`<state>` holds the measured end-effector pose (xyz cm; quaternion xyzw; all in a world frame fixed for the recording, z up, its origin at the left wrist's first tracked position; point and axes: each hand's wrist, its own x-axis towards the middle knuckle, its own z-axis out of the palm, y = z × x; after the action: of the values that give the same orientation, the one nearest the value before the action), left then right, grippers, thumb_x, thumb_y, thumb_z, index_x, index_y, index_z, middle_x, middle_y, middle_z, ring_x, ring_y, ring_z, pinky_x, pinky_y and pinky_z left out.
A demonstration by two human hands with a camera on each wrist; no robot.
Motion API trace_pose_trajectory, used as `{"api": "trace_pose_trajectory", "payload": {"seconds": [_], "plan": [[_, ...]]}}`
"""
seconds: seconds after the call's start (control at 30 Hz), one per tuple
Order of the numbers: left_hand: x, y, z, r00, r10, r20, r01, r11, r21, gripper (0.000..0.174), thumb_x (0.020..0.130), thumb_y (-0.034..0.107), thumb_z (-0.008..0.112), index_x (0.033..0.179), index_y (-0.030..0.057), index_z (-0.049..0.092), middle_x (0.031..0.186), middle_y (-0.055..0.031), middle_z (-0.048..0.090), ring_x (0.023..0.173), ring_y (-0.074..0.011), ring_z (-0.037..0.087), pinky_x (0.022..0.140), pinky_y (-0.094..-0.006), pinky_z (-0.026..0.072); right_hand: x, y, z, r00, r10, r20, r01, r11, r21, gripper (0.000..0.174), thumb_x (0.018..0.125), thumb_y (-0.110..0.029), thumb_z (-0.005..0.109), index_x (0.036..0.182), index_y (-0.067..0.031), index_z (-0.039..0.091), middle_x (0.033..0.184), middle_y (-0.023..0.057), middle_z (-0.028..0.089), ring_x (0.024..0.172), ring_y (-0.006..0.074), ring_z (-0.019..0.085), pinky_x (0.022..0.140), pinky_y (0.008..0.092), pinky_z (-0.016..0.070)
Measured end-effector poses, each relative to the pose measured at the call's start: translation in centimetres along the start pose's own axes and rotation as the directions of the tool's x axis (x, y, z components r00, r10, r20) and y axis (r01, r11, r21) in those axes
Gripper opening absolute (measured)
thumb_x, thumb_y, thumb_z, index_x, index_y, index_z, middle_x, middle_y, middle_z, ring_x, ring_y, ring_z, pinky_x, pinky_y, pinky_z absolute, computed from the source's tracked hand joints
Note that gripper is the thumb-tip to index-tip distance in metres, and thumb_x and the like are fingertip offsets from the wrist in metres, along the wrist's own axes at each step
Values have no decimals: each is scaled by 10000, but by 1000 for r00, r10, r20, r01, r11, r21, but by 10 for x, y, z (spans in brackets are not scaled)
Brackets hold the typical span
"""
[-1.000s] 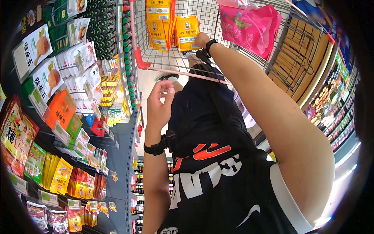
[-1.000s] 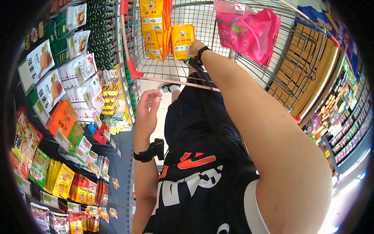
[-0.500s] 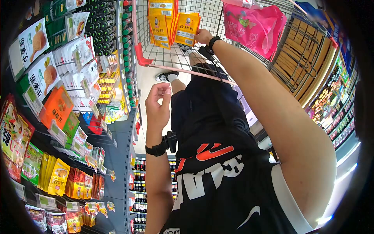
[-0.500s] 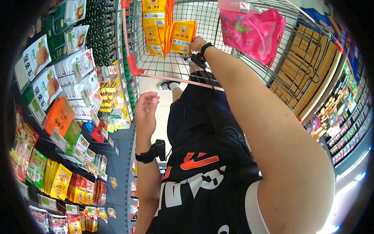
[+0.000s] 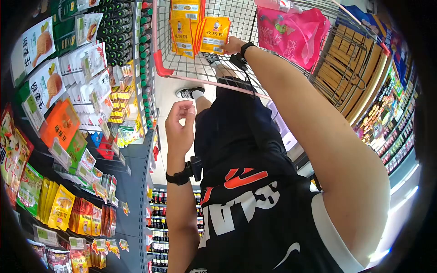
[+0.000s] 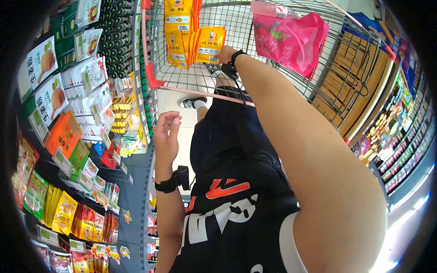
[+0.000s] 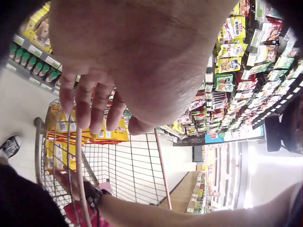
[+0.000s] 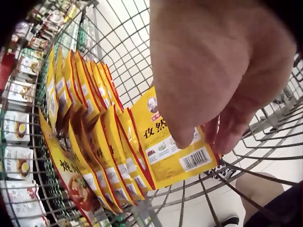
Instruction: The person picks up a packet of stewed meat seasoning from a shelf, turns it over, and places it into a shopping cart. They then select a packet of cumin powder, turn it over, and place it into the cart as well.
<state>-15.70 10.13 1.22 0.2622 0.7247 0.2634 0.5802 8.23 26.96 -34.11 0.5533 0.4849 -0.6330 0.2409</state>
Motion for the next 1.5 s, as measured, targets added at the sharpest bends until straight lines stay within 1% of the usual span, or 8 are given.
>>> {"api": "trace_pose_trajectory", "payload": {"seconds": [0.17, 0.47, 0.6, 0.73, 0.93, 1.07, 1.27, 1.5], "plan": [[-7, 5, -3, 998, 68, -12, -68, 997, 46, 167, 979, 129, 603, 1097, 12, 618, 963, -53, 664, 876, -111, 604, 812, -260, 473, -17, -4, -9, 997, 2, -80, -1, 1000, 23, 527, 855, -323, 737, 1157, 95, 633, 841, 123, 730, 677, 152, 689, 509, 236, 486], [-47, 10, -15, 964, 266, -12, -264, 959, 103, 93, 972, 106, 611, 1023, 29, 613, 760, -17, 615, 715, -88, 582, 676, -253, 472, -94, -44, -38, 973, -107, -205, 157, 958, 241, 311, 946, -230, 626, 1118, 29, 639, 1019, 108, 704, 754, 157, 678, 646, 285, 573], [-90, 13, -40, 964, 260, 60, -267, 940, 211, 99, 972, 146, 632, 976, 48, 622, 570, 38, 478, 548, -43, 415, 498, -248, 325, -103, -63, -31, 897, -282, -342, 352, 921, 164, 309, 919, -249, 623, 1039, 30, 679, 849, 79, 688, 701, 158, 634, 625, 310, 525], [-130, -22, -72, 940, 337, -62, -313, 918, 243, 150, 942, 195, 650, 938, 46, 637, 525, -92, 500, 460, -146, 432, 467, -346, 330, -179, -130, 7, 815, -444, -372, 540, 816, 208, 263, 952, -238, 595, 1017, 4, 675, 864, 43, 667, 750, 136, 608, 689, 295, 511], [-196, -96, -135, 869, 368, -331, -305, 925, 226, 153, 928, 202, 685, 907, 58, 638, 513, -24, 445, 477, -118, 382, 471, -329, 299, -320, -282, 70, 602, -787, -132, 794, 573, 205, 172, 949, -185, 604, 1054, -51, 631, 917, 7, 657, 813, 104, 601, 730, 267, 485], [-227, -135, -159, 849, 332, -412, -283, 943, 176, 181, 927, 241, 681, 891, 65, 654, 510, -49, 452, 464, -138, 389, 471, -342, 300, -426, -394, 91, 320, -948, -9, 945, 318, 69, 159, 948, -158, 633, 1072, -61, 618, 936, 10, 658, 850, 95, 605, 754, 258, 473], [-245, -163, -182, 778, 410, -476, -386, 910, 152, 251, 907, 318, 690, 871, 72, 654, 555, -70, 494, 494, -190, 441, 491, -375, 327, -583, -491, 172, -61, -961, 268, 987, -18, 161, 145, 958, -134, 609, 1055, -30, 585, 927, 42, 653, 853, 124, 607, 788, 265, 469], [-298, -169, -220, 656, 529, -538, -518, 834, 189, 207, 870, 261, 721, 859, 82, 617, 559, -17, 367, 520, -138, 376, 509, -339, 309, -654, -548, 293, -199, -850, 488, 978, -202, 46, 137, 955, -62, 617, 1078, -8, 593, 1060, 72, 665, 1017, 165, 644, 932, 323, 504]]}}
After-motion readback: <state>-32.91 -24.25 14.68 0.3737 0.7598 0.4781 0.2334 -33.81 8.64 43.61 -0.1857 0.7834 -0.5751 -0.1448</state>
